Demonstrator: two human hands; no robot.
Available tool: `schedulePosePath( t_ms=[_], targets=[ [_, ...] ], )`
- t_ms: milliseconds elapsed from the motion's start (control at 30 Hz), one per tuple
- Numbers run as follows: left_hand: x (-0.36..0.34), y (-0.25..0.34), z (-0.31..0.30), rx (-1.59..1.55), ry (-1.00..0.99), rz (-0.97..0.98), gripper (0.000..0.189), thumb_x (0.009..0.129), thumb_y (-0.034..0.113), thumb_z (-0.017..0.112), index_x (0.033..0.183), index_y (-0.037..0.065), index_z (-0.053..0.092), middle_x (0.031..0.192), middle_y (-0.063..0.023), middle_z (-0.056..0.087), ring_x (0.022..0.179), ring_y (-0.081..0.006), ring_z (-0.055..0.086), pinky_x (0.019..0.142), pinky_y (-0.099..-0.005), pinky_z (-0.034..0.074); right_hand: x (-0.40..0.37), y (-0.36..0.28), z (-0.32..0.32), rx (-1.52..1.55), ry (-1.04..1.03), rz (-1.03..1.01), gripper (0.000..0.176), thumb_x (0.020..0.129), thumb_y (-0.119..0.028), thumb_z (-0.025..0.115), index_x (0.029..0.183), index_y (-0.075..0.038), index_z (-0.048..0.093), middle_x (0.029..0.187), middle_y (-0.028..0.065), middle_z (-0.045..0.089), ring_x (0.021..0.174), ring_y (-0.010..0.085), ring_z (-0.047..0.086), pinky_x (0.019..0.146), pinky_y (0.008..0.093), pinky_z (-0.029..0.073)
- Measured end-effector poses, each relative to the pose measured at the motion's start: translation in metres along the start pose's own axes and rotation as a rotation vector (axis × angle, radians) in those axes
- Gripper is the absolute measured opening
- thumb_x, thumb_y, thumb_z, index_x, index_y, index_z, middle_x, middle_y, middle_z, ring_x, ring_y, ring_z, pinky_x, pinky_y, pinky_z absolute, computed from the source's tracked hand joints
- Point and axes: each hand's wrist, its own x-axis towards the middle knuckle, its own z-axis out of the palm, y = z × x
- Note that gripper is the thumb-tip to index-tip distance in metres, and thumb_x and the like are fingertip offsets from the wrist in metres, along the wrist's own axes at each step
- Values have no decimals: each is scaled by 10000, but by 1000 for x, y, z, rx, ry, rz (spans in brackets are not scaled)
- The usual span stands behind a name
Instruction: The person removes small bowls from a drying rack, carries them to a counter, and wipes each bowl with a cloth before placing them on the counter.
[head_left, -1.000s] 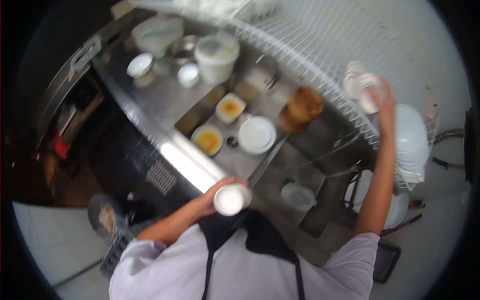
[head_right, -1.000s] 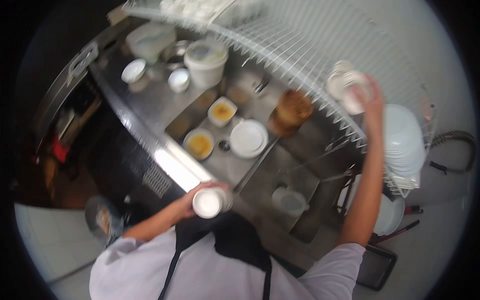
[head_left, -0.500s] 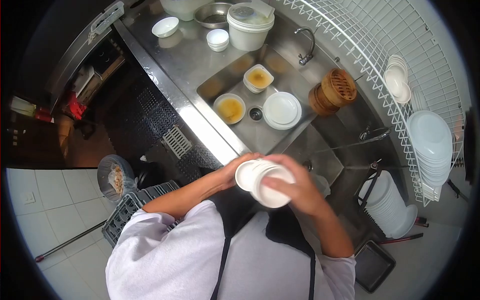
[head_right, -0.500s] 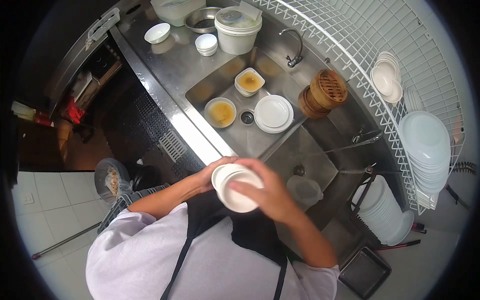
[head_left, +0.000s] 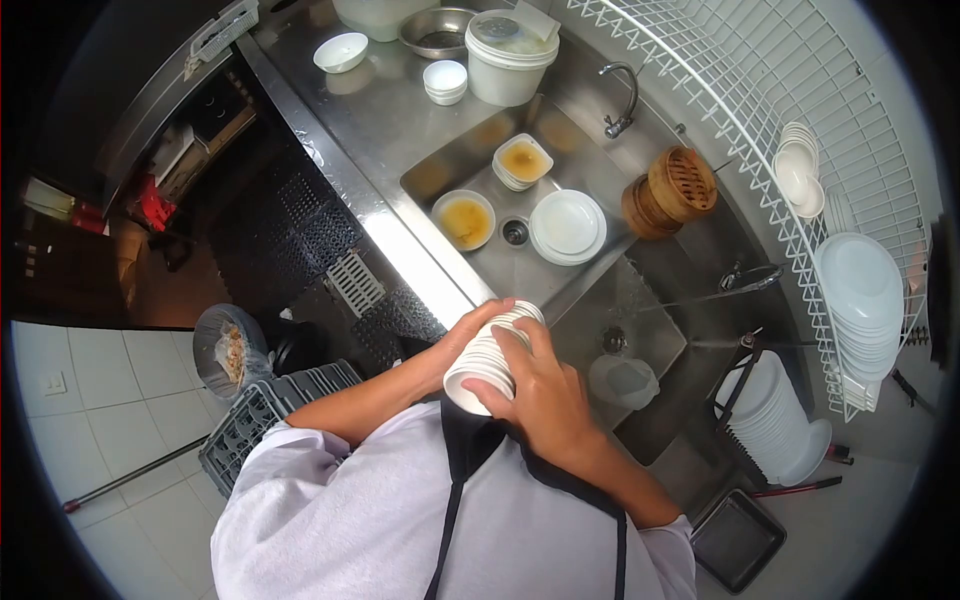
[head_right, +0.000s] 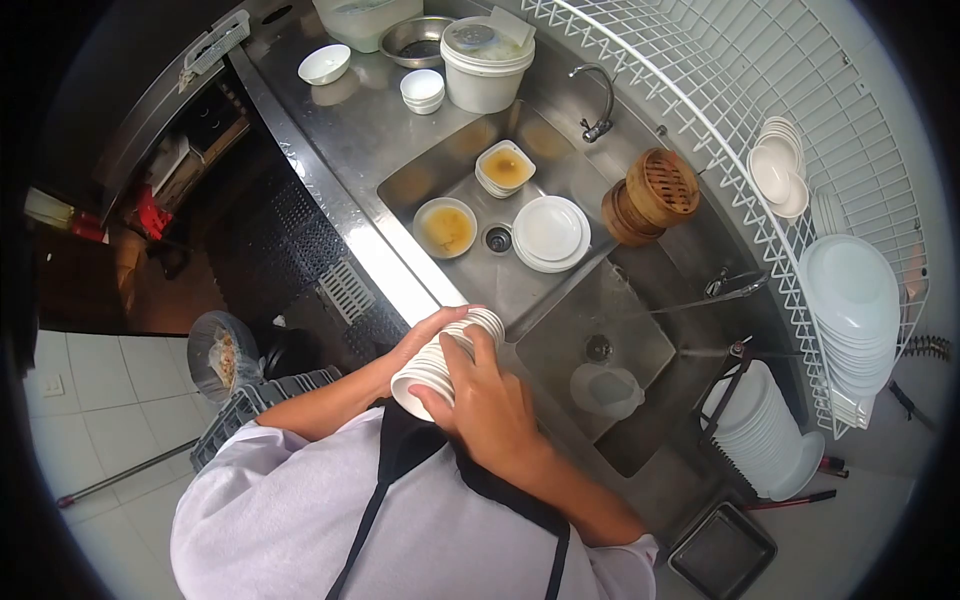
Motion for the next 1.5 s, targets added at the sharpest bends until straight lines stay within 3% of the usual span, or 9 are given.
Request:
schedulePosePath(
  t_ms=[433,567,633,733,833,1033,1133,1300,1500],
  targets=[
    [-15,6,25,-145,-38,-45,566,1037,471,518,1333,-2,614,1252,-228,696,1063,-325,724,948,-454,598,-6,1,-11,75,-2,-38,837,909,-544,757,1469,23,502,1480,260,515,979,443,742,839,505,609],
    [-4,11,-4,-138,-200,-62,575,1053,405,483,1379,-66,531,1266,-290,673,1036,-365,740,882,-446,645,2,24,-105,-33,444,-113,631,770,-236,940,1288,1,668,1395,184,632,1115,284,704,855,395,597],
    [1,8,-6,-224,-138,-112,574,1038,415,502,1356,-62,537,1228,-311,667,980,-391,743,825,-459,664,8,40,-175,-180,691,-62,642,805,-290,900,1332,-18,655,1378,219,645,1238,368,659,1027,431,547],
    [3,11,-7,-252,-95,-146,563,1027,427,517,1326,-48,560,1199,-307,670,950,-400,741,792,-477,672,31,80,-262,-209,1004,137,550,822,-258,884,1272,-27,665,1278,155,686,1052,321,711,866,431,569],
    [2,14,-8,-257,-124,-152,571,1026,407,524,1352,-62,530,1215,-321,667,964,-396,747,819,-463,668,50,155,-321,-724,822,522,699,912,-589,726,1207,41,659,1155,252,711,1051,357,720,835,462,572],
    [12,19,-17,-214,-106,-132,574,1012,401,554,1348,-64,539,1198,-327,677,953,-385,755,800,-445,671,94,165,-316,-699,551,765,905,805,-705,764,1270,54,599,1104,257,726,997,406,732,841,504,570],
    [17,22,-21,-259,-113,-182,527,1014,376,519,1311,-57,573,1173,-319,673,970,-419,733,838,-494,664,96,171,-313,-676,512,659,889,782,-678,804,1280,24,583,1106,240,722,1017,404,726,851,493,568],
    [20,27,-22,-183,-122,-164,581,1011,414,535,1348,-60,550,1197,-307,687,956,-371,756,767,-456,676,89,181,-299,-548,789,435,580,773,-185,856,1288,-30,639,1164,173,718,1114,387,676,969,454,519],
    [19,31,-22,-138,-95,-152,597,994,430,548,1335,-59,557,1177,-291,692,954,-363,749,784,-455,669,75,201,-325,-567,729,318,618,752,-150,865,1321,-75,634,1303,163,657,1167,385,647,979,464,522]
  ],
)
